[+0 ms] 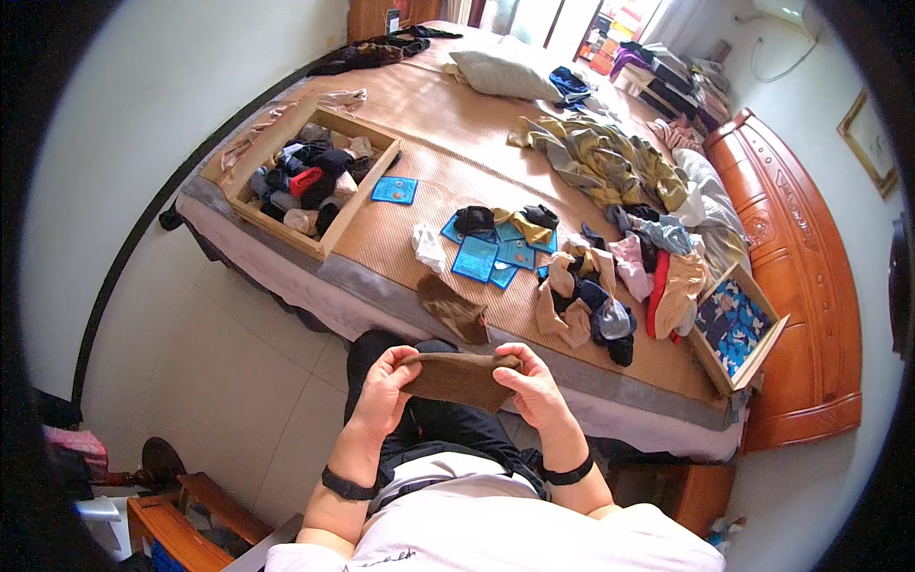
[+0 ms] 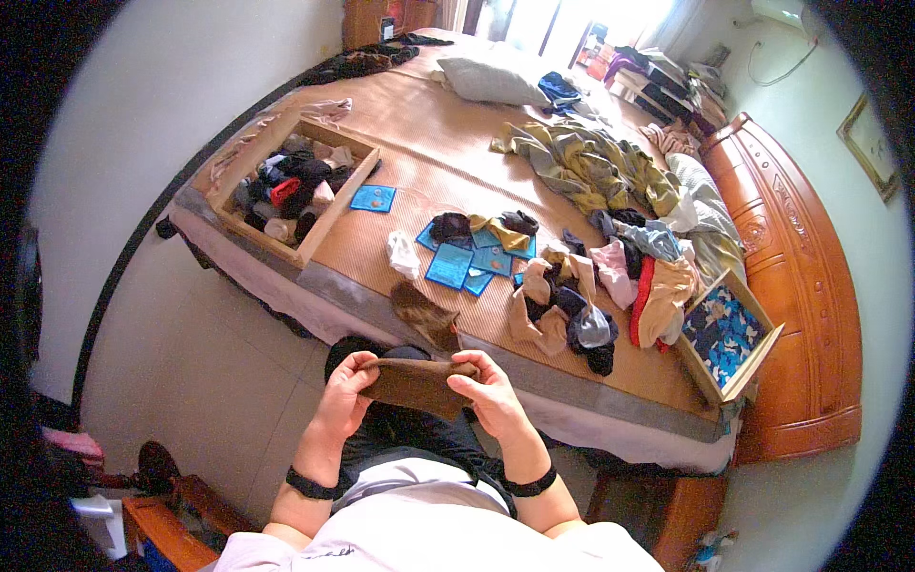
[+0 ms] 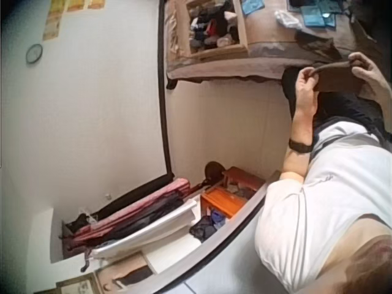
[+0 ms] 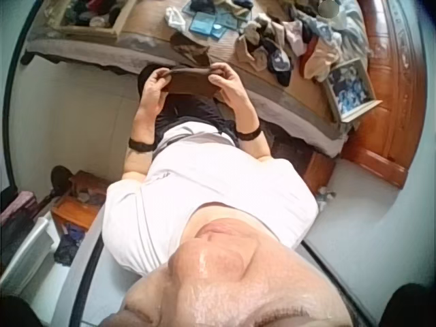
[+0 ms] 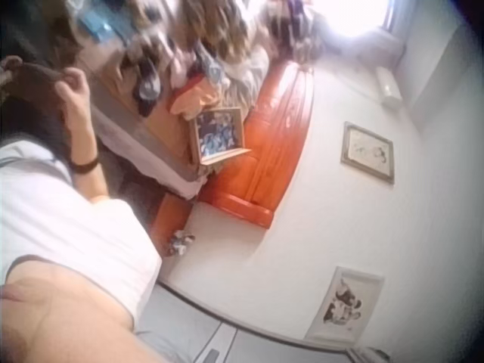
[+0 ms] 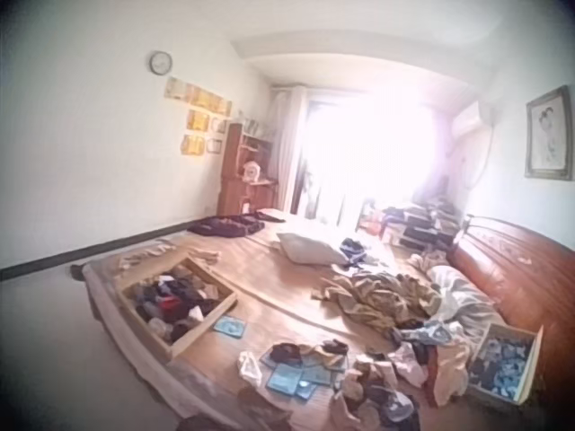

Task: The person sits on the floor and folds various socks one by one. They pick up each sock from a pile on the bed, turn it inside out, and fold it into a small bundle before placing it into a wooden box on the left.

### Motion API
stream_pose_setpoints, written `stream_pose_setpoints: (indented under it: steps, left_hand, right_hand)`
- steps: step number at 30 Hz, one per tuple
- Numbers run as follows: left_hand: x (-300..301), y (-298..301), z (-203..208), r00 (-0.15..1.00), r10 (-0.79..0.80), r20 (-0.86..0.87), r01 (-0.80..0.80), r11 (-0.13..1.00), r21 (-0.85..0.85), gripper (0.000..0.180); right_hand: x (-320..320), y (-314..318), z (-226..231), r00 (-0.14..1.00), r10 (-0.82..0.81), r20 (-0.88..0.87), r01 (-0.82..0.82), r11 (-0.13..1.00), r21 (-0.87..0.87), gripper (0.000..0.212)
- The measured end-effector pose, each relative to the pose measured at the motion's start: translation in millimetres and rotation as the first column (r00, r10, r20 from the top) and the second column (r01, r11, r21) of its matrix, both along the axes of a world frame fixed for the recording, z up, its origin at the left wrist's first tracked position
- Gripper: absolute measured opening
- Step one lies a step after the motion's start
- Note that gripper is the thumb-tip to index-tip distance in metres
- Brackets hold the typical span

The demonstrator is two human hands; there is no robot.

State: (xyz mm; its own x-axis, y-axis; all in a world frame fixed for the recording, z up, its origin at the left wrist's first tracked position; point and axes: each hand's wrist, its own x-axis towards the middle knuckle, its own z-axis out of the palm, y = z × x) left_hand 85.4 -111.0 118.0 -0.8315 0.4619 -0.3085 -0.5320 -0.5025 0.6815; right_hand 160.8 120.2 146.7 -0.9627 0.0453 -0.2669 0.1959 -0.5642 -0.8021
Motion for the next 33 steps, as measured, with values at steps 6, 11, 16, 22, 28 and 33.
stream_pose_setpoints:
  steps: [6, 11, 16, 22, 28, 33]
  left_hand:
    - [1, 3, 0, 0.97, 0.226, 0.085, -0.232, 0.971, 0.065, 0.009]
    - [-2, 2, 7, 0.965, 0.257, 0.057, -0.26, 0.964, 0.049, 0.011]
    - [-3, -8, 14, 1.0, 0.007, 0.02, -0.013, 0.949, 0.315, 0.031]
    - [-6, -9, 29, 0.991, -0.038, -0.13, 0.054, 0.991, 0.121, 0.043]
    - [-10, -17, -4, 0.978, 0.074, -0.194, -0.127, 0.951, -0.281, 0.022]
    - [-4, 2, 21, 0.988, 0.148, 0.041, -0.152, 0.973, 0.172, 0.019]
  right_hand:
    - [-3, -4, 0, 1.0, 0.031, 0.0, -0.031, 0.999, 0.006, 0.033]
    - [-1, 4, -16, 0.996, -0.086, 0.003, 0.086, 0.992, -0.097, 0.023]
    - [-2, 4, -7, 1.0, 0.003, 0.028, 0.0, 0.994, -0.109, 0.029]
    - [1, 2, -3, 0.997, 0.054, -0.052, -0.046, 0.989, 0.144, 0.029]
    - [-2, 16, -20, 0.999, 0.038, 0.037, -0.043, 0.988, 0.146, 0.021]
    - [-7, 8, -26, 0.995, 0.038, 0.093, -0.038, 0.999, -0.003, 0.028]
